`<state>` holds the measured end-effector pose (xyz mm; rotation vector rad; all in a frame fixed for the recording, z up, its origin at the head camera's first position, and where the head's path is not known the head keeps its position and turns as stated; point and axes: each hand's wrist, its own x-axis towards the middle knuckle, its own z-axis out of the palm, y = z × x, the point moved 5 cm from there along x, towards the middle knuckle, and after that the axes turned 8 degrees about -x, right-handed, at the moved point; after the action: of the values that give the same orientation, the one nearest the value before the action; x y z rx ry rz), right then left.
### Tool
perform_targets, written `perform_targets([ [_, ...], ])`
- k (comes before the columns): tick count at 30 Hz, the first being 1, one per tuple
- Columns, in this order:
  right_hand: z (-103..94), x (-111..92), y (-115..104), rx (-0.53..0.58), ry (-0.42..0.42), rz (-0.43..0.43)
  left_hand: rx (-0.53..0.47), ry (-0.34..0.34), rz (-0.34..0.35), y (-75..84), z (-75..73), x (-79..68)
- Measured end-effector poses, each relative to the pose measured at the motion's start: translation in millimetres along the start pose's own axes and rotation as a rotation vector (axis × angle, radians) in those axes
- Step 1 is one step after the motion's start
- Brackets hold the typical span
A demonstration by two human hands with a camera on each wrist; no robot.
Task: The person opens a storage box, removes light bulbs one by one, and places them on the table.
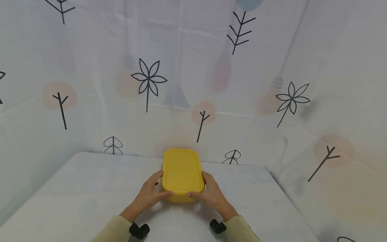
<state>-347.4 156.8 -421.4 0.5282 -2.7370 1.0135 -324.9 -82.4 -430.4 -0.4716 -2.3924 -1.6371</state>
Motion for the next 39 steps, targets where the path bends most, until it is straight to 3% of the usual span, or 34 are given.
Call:
perform_targets([
  [7,-7.4,-1,0,-0.017,0.018,0.004,0.025,0.014,-0.025,6.2,0.0,0.1],
  [19,-27.0,-2,-5,-0.037,0.051,-0.001,0.027,0.029,0.002,18.0,5.2,5.1],
  [29,-50.7,-9,5,-0.017,0.075,0.010,-0.038,0.015,0.069,37.0,24.0,14.1],
  [39,-69.0,-19,23,-0.008,0.068,0.021,-0.019,-0.001,0.066,46.2,47.4,20.5],
])
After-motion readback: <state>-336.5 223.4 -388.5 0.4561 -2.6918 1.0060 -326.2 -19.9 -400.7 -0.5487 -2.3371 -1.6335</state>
